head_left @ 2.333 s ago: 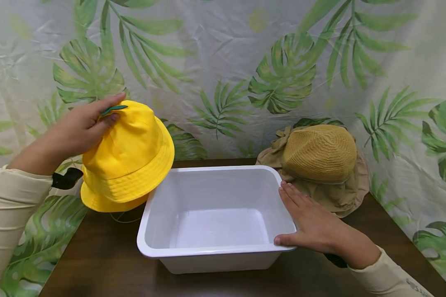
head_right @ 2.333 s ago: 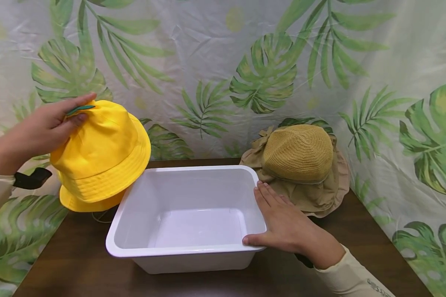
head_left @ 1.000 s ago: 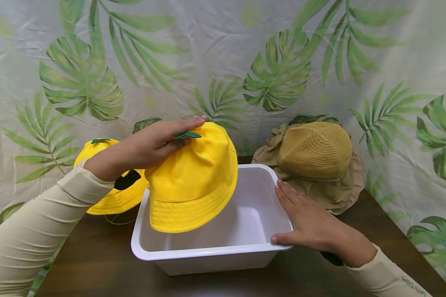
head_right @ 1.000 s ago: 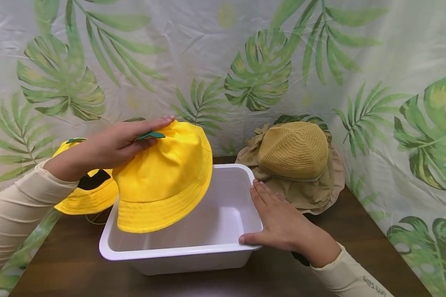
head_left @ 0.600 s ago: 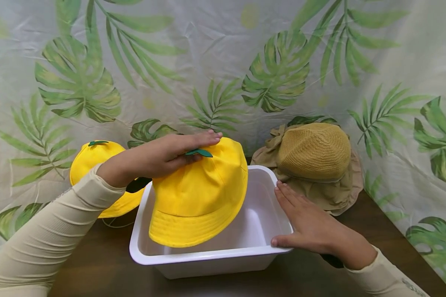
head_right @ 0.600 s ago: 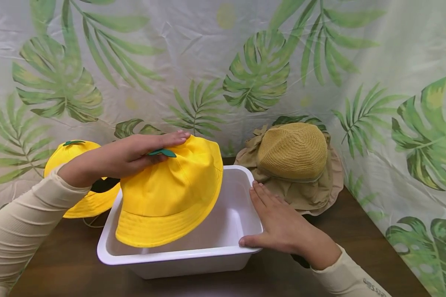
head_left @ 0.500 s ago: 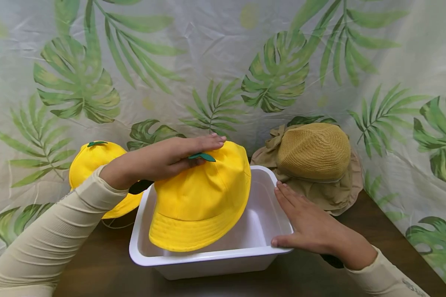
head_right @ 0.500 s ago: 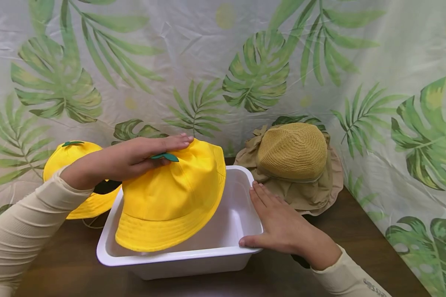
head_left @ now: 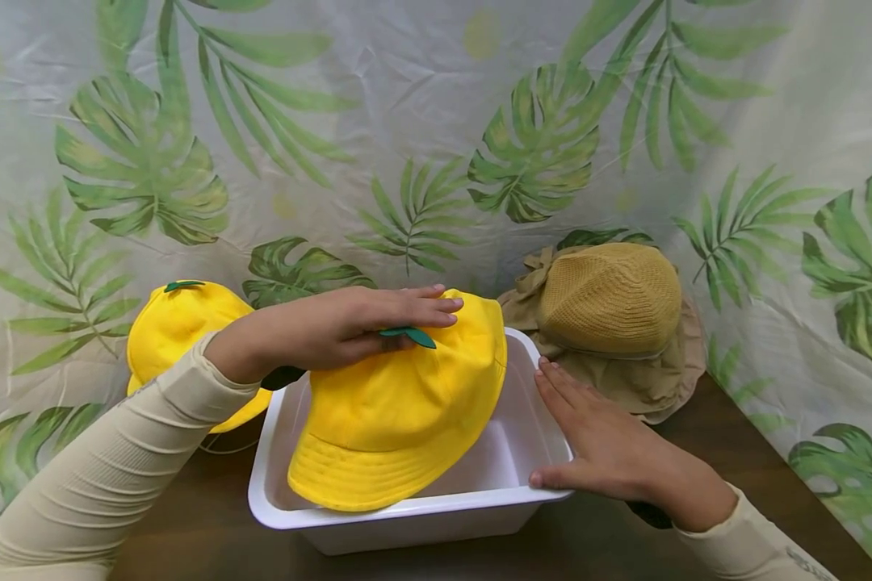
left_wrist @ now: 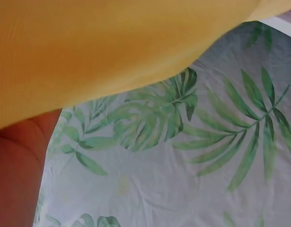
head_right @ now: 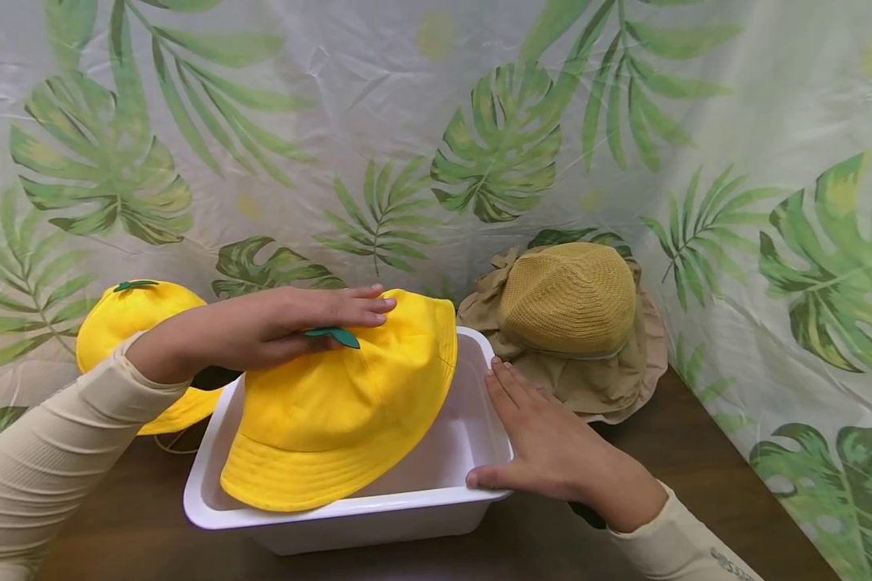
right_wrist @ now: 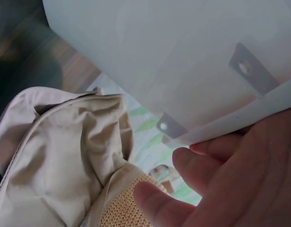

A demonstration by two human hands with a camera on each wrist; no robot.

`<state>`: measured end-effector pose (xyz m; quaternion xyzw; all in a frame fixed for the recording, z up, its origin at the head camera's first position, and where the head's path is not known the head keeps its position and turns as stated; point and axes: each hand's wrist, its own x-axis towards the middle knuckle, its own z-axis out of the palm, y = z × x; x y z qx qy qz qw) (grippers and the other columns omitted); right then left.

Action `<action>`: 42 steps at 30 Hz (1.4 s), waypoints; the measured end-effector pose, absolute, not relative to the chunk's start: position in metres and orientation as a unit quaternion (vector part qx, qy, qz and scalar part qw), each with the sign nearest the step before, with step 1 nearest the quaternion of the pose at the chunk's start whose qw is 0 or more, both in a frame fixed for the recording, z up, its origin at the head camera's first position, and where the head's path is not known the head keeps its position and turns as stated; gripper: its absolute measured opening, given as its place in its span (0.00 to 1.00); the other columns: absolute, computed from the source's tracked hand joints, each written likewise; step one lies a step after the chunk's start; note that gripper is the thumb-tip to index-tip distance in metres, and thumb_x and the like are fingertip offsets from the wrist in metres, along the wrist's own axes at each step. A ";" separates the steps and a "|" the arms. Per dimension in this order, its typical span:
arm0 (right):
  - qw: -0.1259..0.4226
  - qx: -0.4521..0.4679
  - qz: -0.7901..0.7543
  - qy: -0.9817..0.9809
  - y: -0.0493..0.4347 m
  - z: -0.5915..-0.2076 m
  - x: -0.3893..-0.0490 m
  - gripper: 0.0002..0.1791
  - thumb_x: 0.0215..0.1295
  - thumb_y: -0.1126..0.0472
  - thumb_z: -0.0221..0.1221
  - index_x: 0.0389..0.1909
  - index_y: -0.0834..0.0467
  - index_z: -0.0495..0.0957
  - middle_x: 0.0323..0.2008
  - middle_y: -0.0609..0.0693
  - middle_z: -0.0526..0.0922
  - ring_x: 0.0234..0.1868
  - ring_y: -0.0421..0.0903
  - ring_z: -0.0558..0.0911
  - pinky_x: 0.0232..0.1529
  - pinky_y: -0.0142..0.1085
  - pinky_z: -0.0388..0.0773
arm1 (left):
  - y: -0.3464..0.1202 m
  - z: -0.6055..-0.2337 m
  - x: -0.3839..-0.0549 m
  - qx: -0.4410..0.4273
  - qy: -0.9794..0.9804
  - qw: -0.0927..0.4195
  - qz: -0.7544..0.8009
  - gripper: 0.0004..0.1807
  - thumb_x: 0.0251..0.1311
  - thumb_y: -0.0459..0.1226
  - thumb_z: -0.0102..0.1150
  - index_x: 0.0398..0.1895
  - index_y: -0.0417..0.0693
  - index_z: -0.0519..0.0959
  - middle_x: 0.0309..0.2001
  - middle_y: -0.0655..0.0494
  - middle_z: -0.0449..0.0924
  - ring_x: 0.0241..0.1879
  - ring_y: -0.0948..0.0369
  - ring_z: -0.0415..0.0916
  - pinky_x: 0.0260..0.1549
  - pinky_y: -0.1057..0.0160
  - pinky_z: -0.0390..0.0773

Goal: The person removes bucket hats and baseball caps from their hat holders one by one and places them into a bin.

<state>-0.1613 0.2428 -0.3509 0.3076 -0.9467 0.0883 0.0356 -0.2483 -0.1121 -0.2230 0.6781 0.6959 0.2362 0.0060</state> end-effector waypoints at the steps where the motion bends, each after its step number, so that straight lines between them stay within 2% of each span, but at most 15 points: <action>1: 0.035 0.307 0.088 -0.947 0.243 -0.351 -0.161 0.62 0.58 0.25 0.56 0.76 0.69 0.50 0.77 0.63 0.46 0.76 0.60 0.52 0.68 0.59 0.59 | -0.111 -0.222 -0.248 0.681 0.693 0.007 0.237 0.27 0.70 0.27 0.52 0.71 0.39 0.66 0.73 0.48 0.62 0.74 0.48 0.52 0.71 0.53 0.55; 7: 0.035 0.309 0.087 -0.946 0.244 -0.351 -0.161 0.62 0.59 0.25 0.55 0.76 0.69 0.49 0.77 0.63 0.45 0.76 0.60 0.51 0.68 0.59 0.59 | -0.106 -0.220 -0.247 0.680 0.695 0.021 0.233 0.26 0.71 0.29 0.51 0.72 0.39 0.66 0.75 0.45 0.57 0.75 0.52 0.51 0.72 0.54 0.54; 14: 0.031 0.307 0.087 -0.947 0.244 -0.351 -0.161 0.61 0.59 0.25 0.55 0.76 0.69 0.50 0.78 0.62 0.45 0.76 0.60 0.51 0.68 0.59 0.59 | -0.095 -0.222 -0.248 0.681 0.678 0.076 0.265 0.26 0.72 0.28 0.49 0.72 0.38 0.65 0.75 0.43 0.57 0.75 0.56 0.52 0.71 0.55 0.56; 25: 0.026 0.305 0.091 -0.948 0.244 -0.352 -0.160 0.61 0.59 0.26 0.55 0.76 0.68 0.49 0.78 0.62 0.44 0.76 0.59 0.51 0.69 0.59 0.58 | -0.089 -0.234 -0.249 0.673 0.686 0.119 0.250 0.26 0.74 0.32 0.49 0.73 0.41 0.64 0.75 0.52 0.57 0.74 0.60 0.53 0.70 0.58 0.58; 29: 0.033 0.307 0.086 -0.947 0.244 -0.352 -0.160 0.61 0.59 0.26 0.55 0.76 0.68 0.50 0.78 0.62 0.45 0.76 0.59 0.51 0.69 0.59 0.58 | -0.092 -0.242 -0.251 0.661 0.701 0.129 0.234 0.26 0.74 0.33 0.48 0.74 0.42 0.64 0.76 0.52 0.56 0.75 0.59 0.51 0.71 0.58 0.56; 35: 0.033 0.306 0.090 -0.947 0.244 -0.352 -0.161 0.61 0.59 0.26 0.56 0.76 0.68 0.49 0.78 0.63 0.45 0.76 0.60 0.51 0.68 0.59 0.59 | -0.095 -0.254 -0.256 0.646 0.722 0.136 0.206 0.26 0.74 0.33 0.49 0.73 0.43 0.65 0.74 0.49 0.60 0.74 0.61 0.52 0.71 0.58 0.57; 39: 0.031 0.303 0.095 -0.948 0.244 -0.353 -0.162 0.62 0.59 0.26 0.56 0.77 0.67 0.47 0.78 0.62 0.44 0.76 0.60 0.51 0.68 0.59 0.59 | -0.096 -0.264 -0.261 0.635 0.736 0.139 0.189 0.25 0.74 0.35 0.49 0.73 0.45 0.66 0.74 0.54 0.61 0.73 0.63 0.54 0.70 0.60 0.59; 42: 0.028 0.300 0.097 -0.949 0.244 -0.353 -0.162 0.62 0.59 0.26 0.56 0.77 0.67 0.47 0.78 0.62 0.44 0.76 0.60 0.51 0.69 0.59 0.58 | -0.094 -0.270 -0.265 0.632 0.739 0.148 0.183 0.25 0.74 0.35 0.50 0.73 0.44 0.67 0.74 0.55 0.62 0.74 0.61 0.53 0.70 0.60 0.58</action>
